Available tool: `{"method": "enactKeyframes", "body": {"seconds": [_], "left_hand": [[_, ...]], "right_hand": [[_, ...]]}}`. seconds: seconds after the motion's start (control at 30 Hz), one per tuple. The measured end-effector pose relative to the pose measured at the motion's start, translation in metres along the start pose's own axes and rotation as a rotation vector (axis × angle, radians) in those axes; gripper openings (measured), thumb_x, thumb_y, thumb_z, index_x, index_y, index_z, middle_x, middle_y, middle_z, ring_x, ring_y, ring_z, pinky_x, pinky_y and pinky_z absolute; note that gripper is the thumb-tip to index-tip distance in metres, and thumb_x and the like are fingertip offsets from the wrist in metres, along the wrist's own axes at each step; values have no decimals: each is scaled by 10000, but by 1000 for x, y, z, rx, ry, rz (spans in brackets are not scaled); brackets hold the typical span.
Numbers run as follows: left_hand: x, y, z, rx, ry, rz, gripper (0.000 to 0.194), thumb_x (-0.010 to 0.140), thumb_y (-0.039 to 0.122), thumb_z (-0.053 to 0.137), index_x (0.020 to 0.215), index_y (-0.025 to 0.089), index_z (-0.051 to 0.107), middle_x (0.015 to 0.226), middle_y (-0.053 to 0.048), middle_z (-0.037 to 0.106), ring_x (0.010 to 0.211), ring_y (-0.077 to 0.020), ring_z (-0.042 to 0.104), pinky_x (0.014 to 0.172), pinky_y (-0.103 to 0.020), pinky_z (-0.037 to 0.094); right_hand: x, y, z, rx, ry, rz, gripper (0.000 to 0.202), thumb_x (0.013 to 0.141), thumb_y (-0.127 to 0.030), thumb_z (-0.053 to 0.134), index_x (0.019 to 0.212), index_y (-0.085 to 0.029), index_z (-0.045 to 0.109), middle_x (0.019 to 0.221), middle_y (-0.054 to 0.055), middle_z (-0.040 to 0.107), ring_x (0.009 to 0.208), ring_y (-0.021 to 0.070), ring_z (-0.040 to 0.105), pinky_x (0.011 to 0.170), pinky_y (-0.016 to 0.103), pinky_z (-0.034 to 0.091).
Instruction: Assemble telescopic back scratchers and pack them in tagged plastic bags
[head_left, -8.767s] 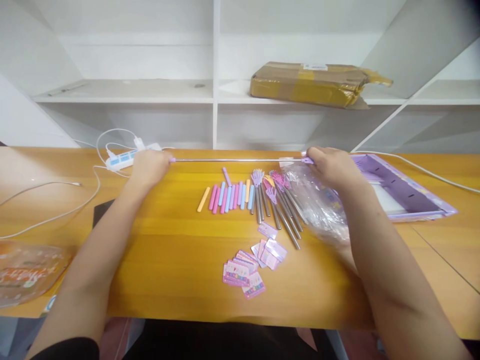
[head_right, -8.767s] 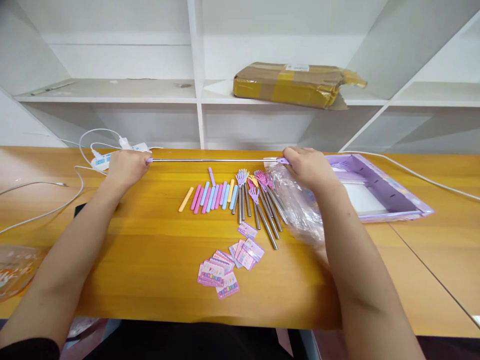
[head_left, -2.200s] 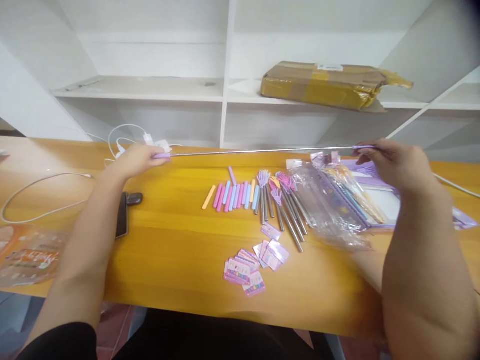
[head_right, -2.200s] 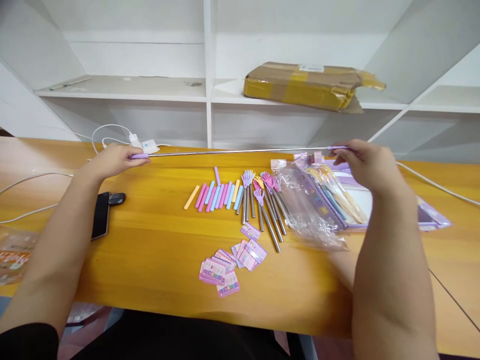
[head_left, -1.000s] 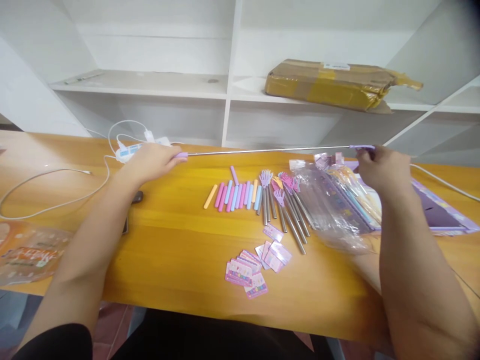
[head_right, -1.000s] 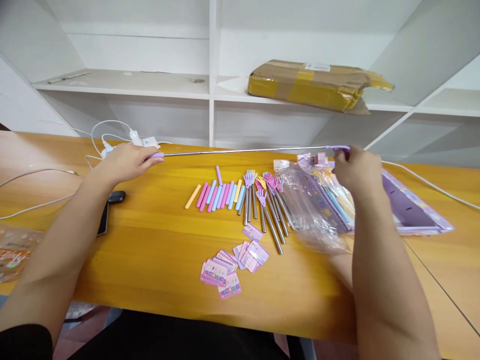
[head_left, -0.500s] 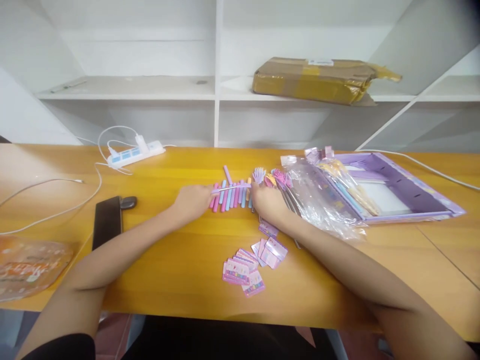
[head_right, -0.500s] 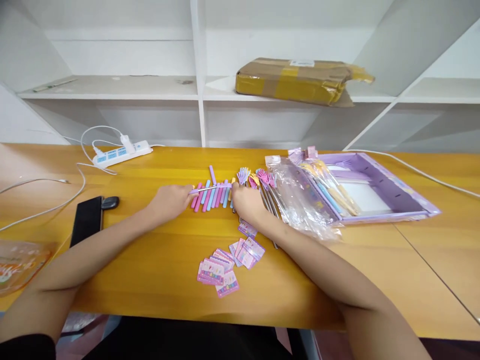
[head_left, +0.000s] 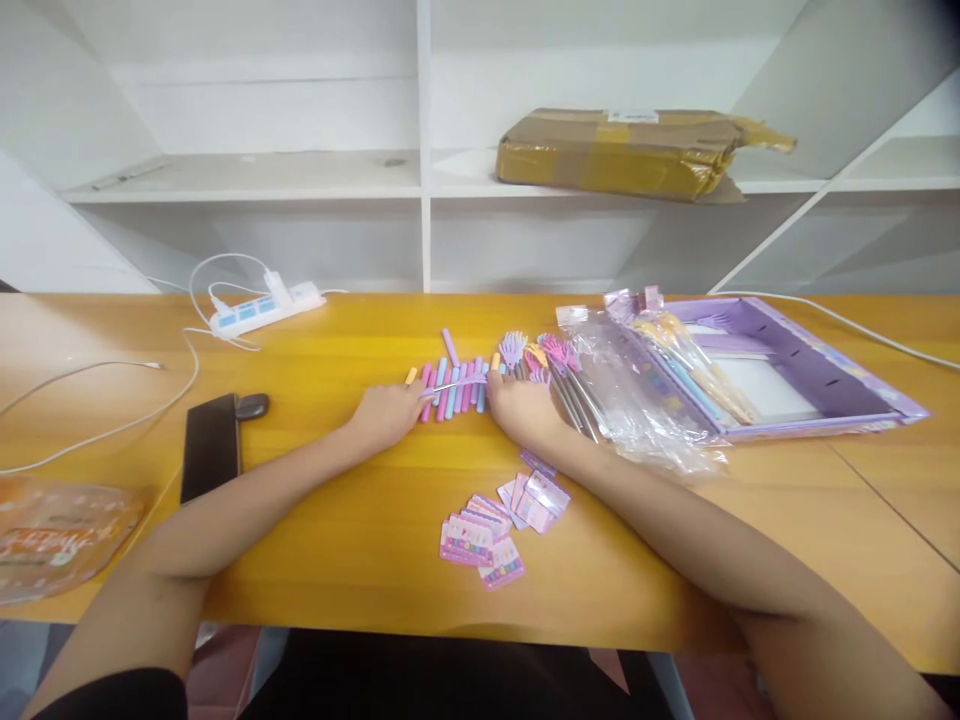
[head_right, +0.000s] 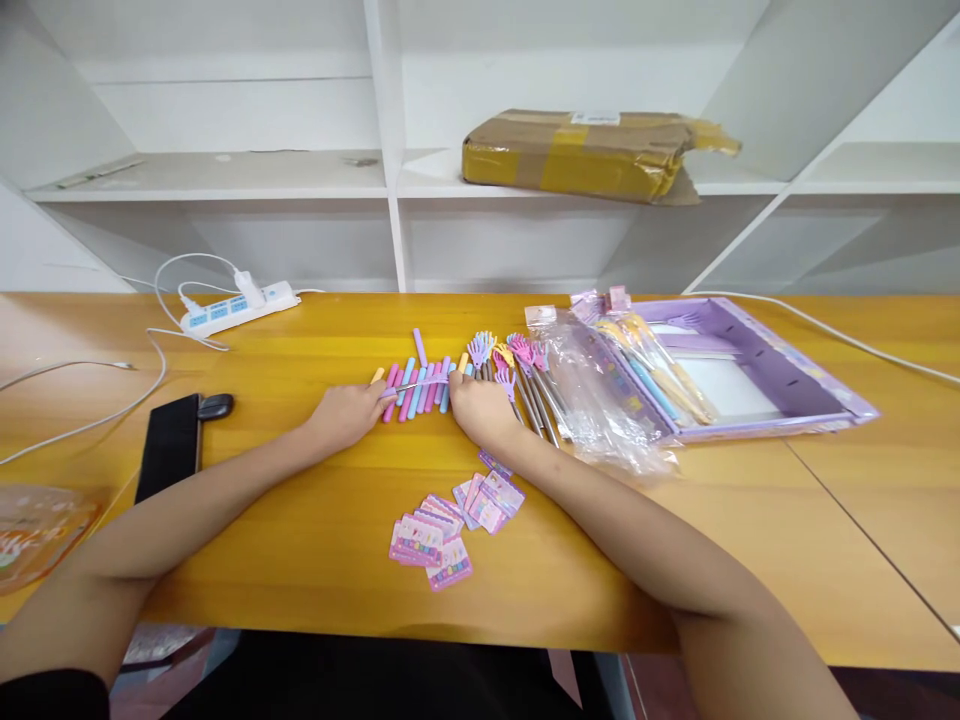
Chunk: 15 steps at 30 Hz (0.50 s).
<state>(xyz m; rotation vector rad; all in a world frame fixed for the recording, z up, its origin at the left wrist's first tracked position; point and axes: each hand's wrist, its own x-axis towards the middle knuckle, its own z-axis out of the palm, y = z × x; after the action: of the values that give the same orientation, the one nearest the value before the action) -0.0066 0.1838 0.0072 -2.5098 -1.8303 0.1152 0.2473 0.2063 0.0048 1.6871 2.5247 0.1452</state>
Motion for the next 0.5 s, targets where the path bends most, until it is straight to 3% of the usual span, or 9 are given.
{"method": "enactKeyframes", "body": {"seconds": [0.5], "left_hand": [[1,-3,6,22,0,16,543,1166,503,341,1467,150,623,1260,-231,798,1010,-328,816,823,-361,565]], "right_hand": [[-3,-3,-6,-55,-22,-56,328,1090,-82,302,1256,-72,584,1132,268,760,987,297,809,764,317,565]]}}
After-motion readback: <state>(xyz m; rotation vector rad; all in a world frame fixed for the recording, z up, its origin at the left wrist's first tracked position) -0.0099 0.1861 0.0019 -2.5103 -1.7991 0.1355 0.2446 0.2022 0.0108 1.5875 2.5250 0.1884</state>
